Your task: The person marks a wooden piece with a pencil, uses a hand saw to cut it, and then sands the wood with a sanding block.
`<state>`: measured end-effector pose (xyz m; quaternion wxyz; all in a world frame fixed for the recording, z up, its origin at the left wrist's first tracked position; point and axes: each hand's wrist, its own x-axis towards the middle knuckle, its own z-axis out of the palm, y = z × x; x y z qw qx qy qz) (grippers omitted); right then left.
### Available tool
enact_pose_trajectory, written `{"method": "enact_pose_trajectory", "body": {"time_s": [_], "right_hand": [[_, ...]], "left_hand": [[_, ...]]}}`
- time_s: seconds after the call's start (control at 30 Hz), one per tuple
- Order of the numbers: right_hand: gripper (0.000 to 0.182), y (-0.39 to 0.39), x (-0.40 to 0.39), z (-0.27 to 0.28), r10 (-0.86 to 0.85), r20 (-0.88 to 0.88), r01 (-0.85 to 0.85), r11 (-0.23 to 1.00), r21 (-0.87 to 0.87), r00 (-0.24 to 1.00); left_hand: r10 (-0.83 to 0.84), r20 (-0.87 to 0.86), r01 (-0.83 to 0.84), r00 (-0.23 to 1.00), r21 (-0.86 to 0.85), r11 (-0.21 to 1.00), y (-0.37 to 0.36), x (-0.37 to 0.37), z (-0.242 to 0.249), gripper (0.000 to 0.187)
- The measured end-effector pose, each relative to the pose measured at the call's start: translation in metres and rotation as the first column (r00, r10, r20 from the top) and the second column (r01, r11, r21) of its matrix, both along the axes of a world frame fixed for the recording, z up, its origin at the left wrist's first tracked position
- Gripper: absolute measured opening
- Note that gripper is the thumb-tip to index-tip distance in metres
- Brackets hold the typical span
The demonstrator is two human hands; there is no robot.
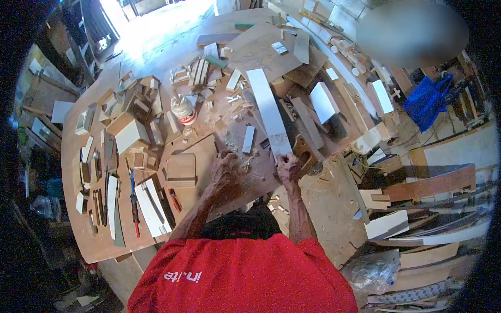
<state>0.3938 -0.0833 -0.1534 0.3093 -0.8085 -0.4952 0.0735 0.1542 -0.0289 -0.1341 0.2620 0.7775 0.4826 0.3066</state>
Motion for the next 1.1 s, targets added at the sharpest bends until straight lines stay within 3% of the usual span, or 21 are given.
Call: {"method": "enact_pose_trajectory", "body": {"time_s": [0.07, 0.1, 0.13, 0.2, 0.4, 0.47, 0.53, 0.6, 0.73, 0.77, 0.8, 0.87, 0.9, 1.0, 1.1], "right_hand": [[0.032, 0.012, 0.002, 0.014, 0.037, -0.422, -0.04, 0.999, 0.002, 0.906], [0.028, 0.019, 0.002, 0.024, 0.028, -0.507, -0.031, 1.0, 0.003, 0.861], [0.028, 0.026, 0.007, 0.022, 0.03, -0.509, -0.031, 0.999, 0.007, 0.86], [0.023, 0.041, 0.02, 0.02, 0.109, -0.567, -0.027, 0.988, 0.152, 0.816], [0.014, 0.112, 0.071, 0.021, 0.076, -0.719, 0.042, 0.989, 0.145, 0.691], [0.015, 0.153, 0.095, 0.031, 0.091, -0.548, -0.002, 0.987, 0.16, 0.831], [0.018, 0.185, 0.108, 0.051, 0.092, -0.12, -0.035, 0.91, 0.414, 0.989], [0.018, 0.221, 0.13, 0.074, 0.009, 0.046, -0.021, 0.962, 0.272, 0.999], [0.024, 0.298, 0.191, 0.088, -0.023, 0.241, 0.008, 0.998, 0.063, 0.97], [0.029, 0.304, 0.198, 0.1, 0.008, 0.106, -0.014, 0.999, 0.051, 0.994], [0.029, 0.316, 0.207, 0.094, 0.023, 0.103, -0.029, 0.998, 0.054, 0.994], [0.043, 0.343, 0.23, 0.074, -0.007, 0.326, 0.01, 1.0, -0.01, 0.945], [0.048, 0.351, 0.233, 0.075, -0.021, 0.322, 0.045, 0.997, -0.067, 0.946], [0.05, 0.384, 0.251, 0.047, -0.064, 0.199, 0.096, 0.983, -0.154, 0.978], [0.046, 0.398, 0.257, 0.032, 0.03, 0.216, 0.0, 0.99, -0.138, 0.976]], "left_hand": [[-0.006, 0.005, 0.006, 1.0, 0.024, 1.0, 0.011, 0.022, -0.003, 0.031], [-0.024, 0.008, 0.025, 1.0, -0.071, 0.997, 0.017, 0.032, -0.004, 0.031], [-0.041, 0.014, 0.042, 0.999, -0.165, 0.985, 0.024, 0.042, -0.011, 0.032], [-0.018, 0.021, 0.02, 1.0, -0.089, 0.996, 0.033, 0.064, -0.017, 0.03], [0.009, -0.031, -0.015, 0.999, -0.221, 0.975, 0.048, 0.11, -0.004, 0.032], [0.004, -0.069, -0.019, 0.998, -0.22, 0.975, 0.054, 0.12, -0.003, 0.032], [0.022, -0.001, -0.021, 1.0, -0.212, 0.977, 0.05, 0.122, -0.005, 0.03], [0.039, -0.007, -0.04, 0.999, -0.142, 0.989, 0.047, 0.117, -0.01, 0.029], [0.113, 0.025, -0.106, 0.993, -0.194, 0.975, 0.045, 0.109, -0.013, 0.027], [0.142, 0.005, -0.138, 0.99, -0.2, 0.97, 0.045, 0.108, -0.013, 0.027], [0.171, -0.013, -0.17, 0.985, -0.207, 0.963, 0.044, 0.108, -0.014, 0.026], [0.203, -0.008, -0.2, 0.979, -0.207, 0.958, 0.04, 0.109, -0.012, 0.025], [0.21, -0.012, -0.208, 0.978, -0.202, 0.957, 0.038, 0.11, -0.014, 0.024], [0.233, -0.037, -0.236, 0.972, -0.215, 0.948, 0.031, 0.108, -0.023, 0.024], [0.244, -0.061, -0.251, 0.968, -0.31, 0.917, 0.029, 0.11, -0.019, 0.025]]}}
